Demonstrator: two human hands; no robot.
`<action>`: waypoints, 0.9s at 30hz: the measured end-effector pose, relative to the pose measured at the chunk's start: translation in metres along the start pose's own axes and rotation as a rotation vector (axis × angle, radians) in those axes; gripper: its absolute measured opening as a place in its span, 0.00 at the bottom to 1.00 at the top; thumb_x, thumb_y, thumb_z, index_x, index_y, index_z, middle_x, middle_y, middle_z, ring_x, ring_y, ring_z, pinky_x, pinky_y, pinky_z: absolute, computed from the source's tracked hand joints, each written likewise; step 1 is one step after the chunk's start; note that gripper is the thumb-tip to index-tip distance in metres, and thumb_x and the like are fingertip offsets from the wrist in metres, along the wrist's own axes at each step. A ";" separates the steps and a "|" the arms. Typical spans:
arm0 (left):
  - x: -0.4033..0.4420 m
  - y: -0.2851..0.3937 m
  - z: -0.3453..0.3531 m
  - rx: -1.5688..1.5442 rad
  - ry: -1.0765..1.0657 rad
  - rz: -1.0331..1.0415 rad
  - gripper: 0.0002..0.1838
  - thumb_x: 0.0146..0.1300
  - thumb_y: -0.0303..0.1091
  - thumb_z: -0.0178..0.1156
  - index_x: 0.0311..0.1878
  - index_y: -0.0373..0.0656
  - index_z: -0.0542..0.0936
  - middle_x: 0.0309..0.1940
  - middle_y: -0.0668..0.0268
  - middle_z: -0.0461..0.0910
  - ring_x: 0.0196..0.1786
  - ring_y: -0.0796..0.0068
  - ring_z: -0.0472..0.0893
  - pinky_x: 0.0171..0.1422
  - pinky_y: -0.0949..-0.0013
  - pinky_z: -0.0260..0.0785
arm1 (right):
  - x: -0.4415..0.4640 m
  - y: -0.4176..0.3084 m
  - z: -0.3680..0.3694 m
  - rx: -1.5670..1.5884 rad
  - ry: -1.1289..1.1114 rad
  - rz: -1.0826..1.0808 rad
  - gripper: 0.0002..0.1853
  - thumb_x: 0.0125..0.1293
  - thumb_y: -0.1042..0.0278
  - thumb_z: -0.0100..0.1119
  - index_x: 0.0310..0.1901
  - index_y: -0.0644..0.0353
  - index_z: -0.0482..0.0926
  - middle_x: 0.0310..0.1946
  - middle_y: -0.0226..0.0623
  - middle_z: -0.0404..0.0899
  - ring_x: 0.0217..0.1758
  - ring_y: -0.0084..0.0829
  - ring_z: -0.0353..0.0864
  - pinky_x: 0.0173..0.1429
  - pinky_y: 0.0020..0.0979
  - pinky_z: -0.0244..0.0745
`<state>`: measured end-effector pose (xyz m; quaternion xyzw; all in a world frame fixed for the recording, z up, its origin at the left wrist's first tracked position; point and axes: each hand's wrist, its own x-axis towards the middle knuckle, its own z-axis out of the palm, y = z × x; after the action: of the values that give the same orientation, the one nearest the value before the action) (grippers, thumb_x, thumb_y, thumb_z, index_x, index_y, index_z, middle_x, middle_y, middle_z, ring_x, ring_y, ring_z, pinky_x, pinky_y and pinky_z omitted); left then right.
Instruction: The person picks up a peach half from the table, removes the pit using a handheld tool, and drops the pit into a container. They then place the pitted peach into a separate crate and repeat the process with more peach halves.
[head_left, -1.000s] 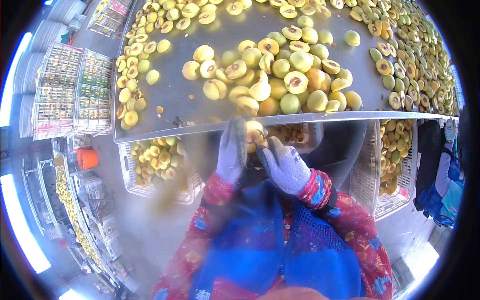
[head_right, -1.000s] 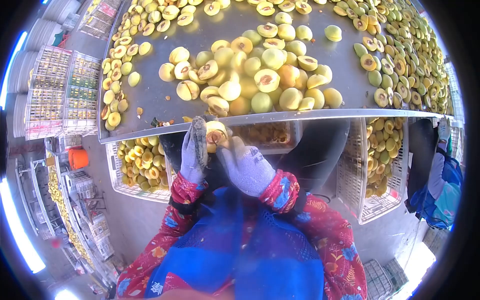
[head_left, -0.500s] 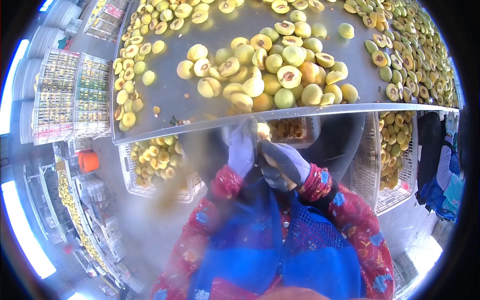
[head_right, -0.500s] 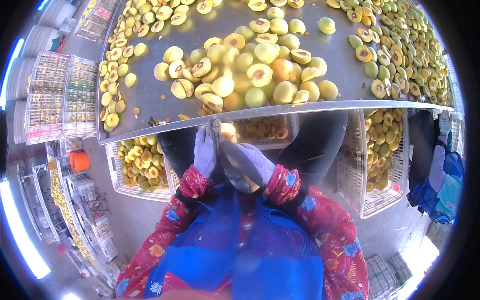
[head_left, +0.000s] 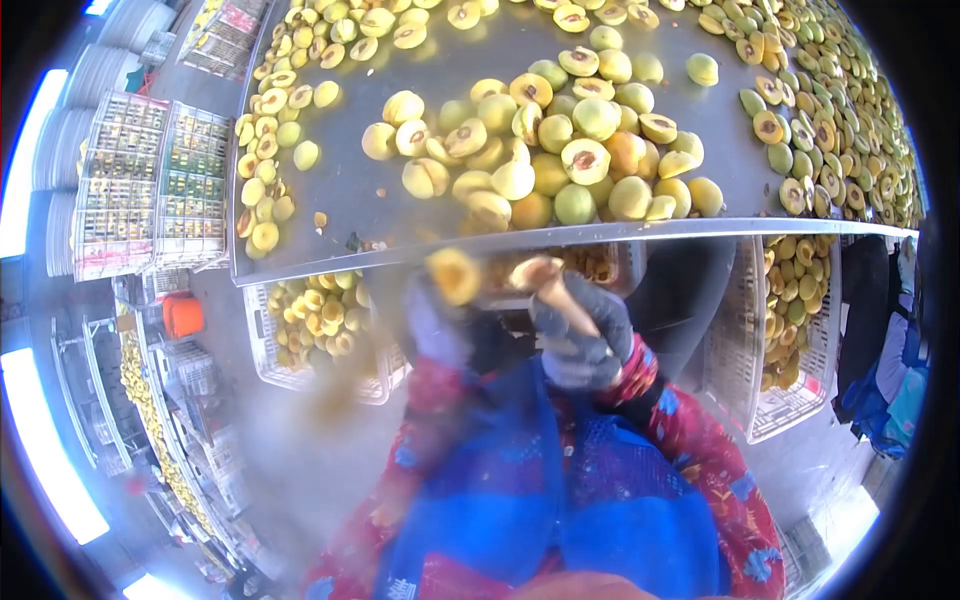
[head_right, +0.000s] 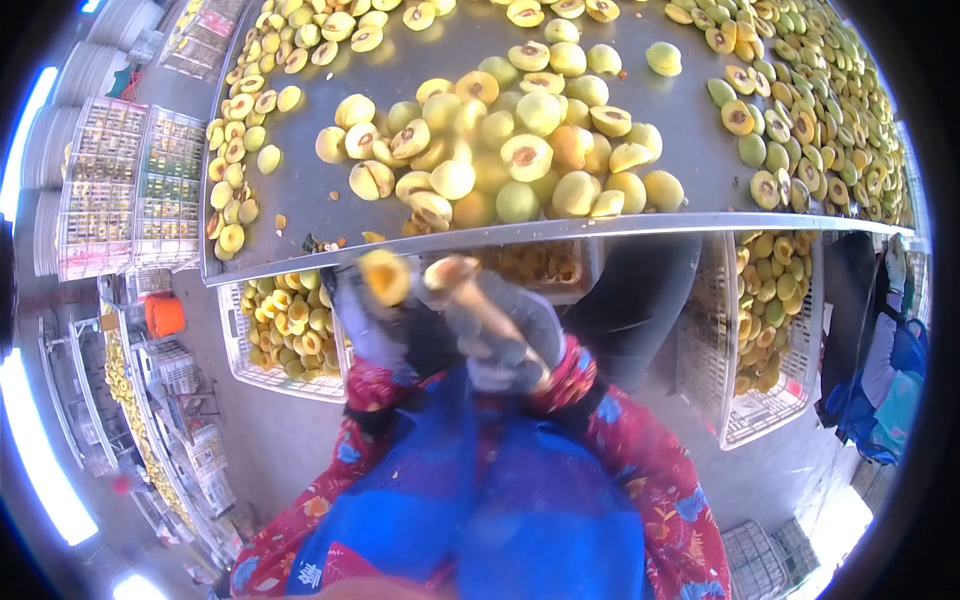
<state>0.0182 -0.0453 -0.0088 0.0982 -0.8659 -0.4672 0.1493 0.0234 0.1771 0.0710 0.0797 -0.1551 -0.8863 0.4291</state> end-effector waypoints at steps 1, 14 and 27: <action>0.003 0.013 -0.025 0.370 0.186 0.118 0.19 0.74 0.40 0.48 0.58 0.36 0.71 0.46 0.52 0.78 0.45 0.58 0.80 0.50 0.64 0.74 | -0.004 -0.010 -0.006 -0.055 0.027 -0.013 0.20 0.77 0.54 0.41 0.65 0.53 0.63 0.26 0.35 0.75 0.13 0.19 0.68 0.12 0.21 0.60; 0.159 -0.014 0.002 0.547 -0.346 0.127 0.33 0.59 0.51 0.62 0.62 0.41 0.69 0.46 0.47 0.81 0.51 0.47 0.81 0.56 0.56 0.72 | -0.021 -0.033 -0.009 -0.986 0.563 -0.160 0.20 0.76 0.59 0.46 0.63 0.57 0.70 0.20 0.25 0.69 0.15 0.14 0.65 0.19 0.20 0.61; 0.054 0.006 -0.011 -1.185 -0.433 -0.684 0.25 0.72 0.35 0.50 0.70 0.43 0.63 0.62 0.67 0.71 0.57 0.69 0.75 0.52 0.70 0.74 | -0.009 -0.018 0.019 -1.066 0.596 -0.071 0.26 0.75 0.48 0.46 0.65 0.57 0.68 0.18 0.26 0.70 0.14 0.15 0.64 0.16 0.18 0.57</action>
<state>-0.0290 -0.0679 0.0110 0.1717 -0.3973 -0.8885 -0.1524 0.0109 0.1988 0.0830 0.1037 0.4394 -0.7951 0.4050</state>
